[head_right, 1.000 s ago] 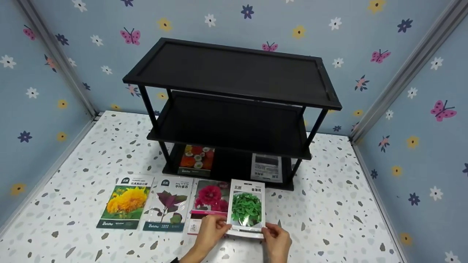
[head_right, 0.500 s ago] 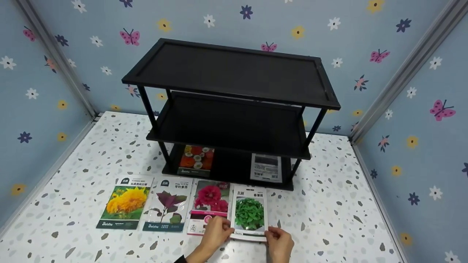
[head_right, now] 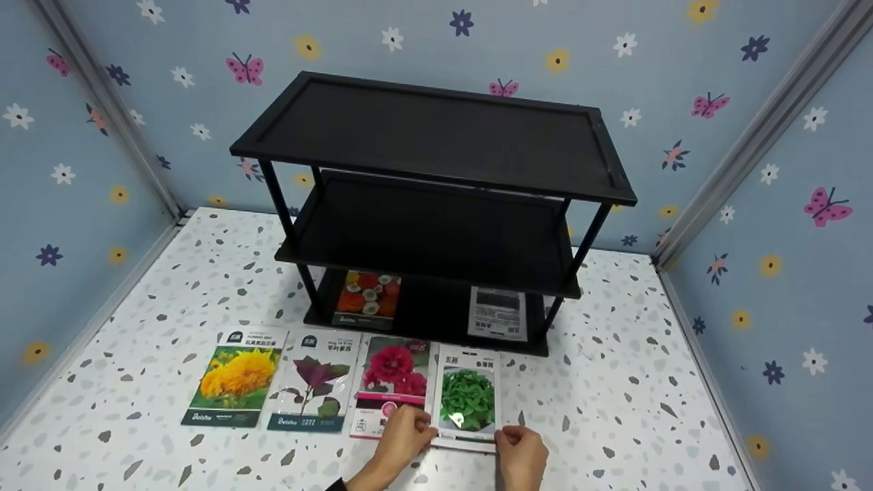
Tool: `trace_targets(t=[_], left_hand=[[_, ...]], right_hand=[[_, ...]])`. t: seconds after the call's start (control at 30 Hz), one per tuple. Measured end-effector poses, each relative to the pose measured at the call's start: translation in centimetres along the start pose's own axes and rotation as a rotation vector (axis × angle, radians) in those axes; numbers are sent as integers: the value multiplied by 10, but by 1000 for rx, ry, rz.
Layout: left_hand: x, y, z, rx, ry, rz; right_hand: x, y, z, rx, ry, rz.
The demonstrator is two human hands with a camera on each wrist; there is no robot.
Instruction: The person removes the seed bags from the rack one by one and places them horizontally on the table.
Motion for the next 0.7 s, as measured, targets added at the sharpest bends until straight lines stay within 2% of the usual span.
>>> trace_targets(t=[0.07, 0.17, 0.3, 0.43, 0.57, 0.7], left_hand=[[1, -3, -2, -12, -1, -24], [4, -8, -3, -17, 30, -34], [5, -21, -2, -14, 99, 6], [1, -37, 1, -72, 132, 19], [-9, -53, 8, -131, 144, 63], [-21, -69, 18, -135, 117, 135]], right_hand=[[-3, -2, -2, -3, -28, -73], [-7, -6, -5, -2, -85, -163], [-17, -7, -7, -10, -162, -182], [-30, -1, -7, -37, -245, -181], [-46, 9, -8, -81, -336, -186], [-63, 20, -5, -99, -478, -195]])
Point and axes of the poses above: each hand's wrist, its own z-axis towards the middle knuckle, its own y-axis out of the palm, x = y × z, the point moved 1 cm from there along z, towards the middle knuckle, and after that the axes turned 1 degree about z, right-handed, at the moved point
